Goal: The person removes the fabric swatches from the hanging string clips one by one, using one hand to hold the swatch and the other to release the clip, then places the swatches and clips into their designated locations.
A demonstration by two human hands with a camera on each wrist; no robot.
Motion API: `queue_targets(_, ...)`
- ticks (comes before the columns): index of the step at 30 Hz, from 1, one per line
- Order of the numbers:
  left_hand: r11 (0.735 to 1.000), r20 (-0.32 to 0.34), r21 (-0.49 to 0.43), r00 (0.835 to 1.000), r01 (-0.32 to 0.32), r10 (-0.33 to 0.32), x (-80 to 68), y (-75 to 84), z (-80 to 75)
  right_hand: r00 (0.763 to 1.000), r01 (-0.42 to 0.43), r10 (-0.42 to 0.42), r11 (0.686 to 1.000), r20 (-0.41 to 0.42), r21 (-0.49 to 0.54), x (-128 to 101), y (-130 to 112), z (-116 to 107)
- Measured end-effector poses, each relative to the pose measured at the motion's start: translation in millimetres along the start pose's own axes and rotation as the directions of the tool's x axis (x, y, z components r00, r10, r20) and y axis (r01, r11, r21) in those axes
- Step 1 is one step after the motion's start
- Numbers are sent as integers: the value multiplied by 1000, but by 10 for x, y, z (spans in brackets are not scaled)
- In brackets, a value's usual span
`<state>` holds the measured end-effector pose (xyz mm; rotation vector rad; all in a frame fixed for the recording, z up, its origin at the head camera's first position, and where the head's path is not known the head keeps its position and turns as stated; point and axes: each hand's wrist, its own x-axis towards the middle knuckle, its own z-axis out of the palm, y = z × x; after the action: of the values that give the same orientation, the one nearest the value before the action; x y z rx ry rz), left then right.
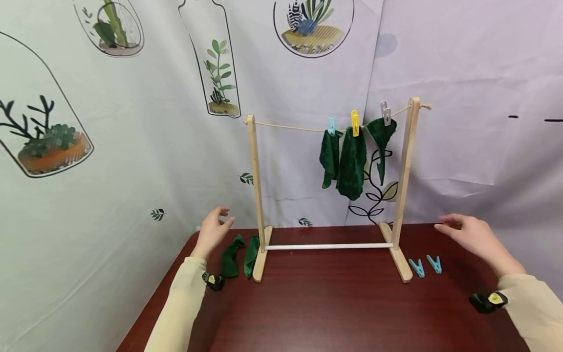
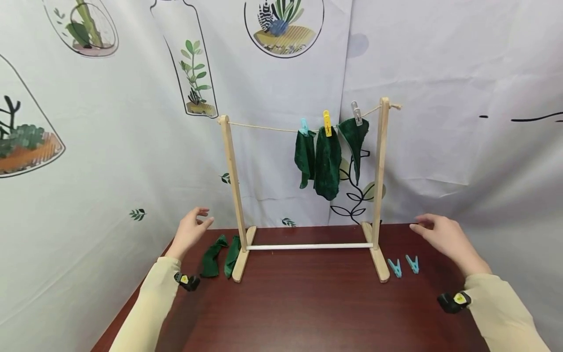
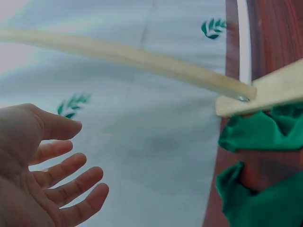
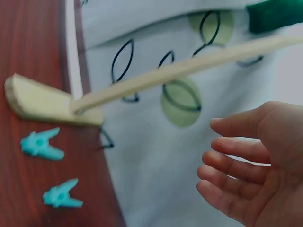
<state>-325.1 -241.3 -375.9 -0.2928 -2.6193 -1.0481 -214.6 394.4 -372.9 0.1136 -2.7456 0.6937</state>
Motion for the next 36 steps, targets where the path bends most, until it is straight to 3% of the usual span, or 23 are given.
queue_targets(8,992,-105,1,987,-127,126,-48,323,-19,997,70,-70,997,-36,17,-10,-390,-86)
queue_targets(13,974,-157,6,962,-226,224,-75,530,-39,997,75,-75,996,-13,40,-52,-586,-123)
queue_targets(19,941,-216,-2,919,-337,329,-68,783,-48,991,119,-116,991,-69,54,-17,-798,-223)
queue_targets(30,890,-230,-63,874,-451,427,-67,1221,-67,986,111,-96,989,-136,103,-5,-1118,-534)
queue_targets(36,874,-219,-124,872,-470,438,-54,1397,-48,981,110,-87,985,-173,130,53,-1203,-596)
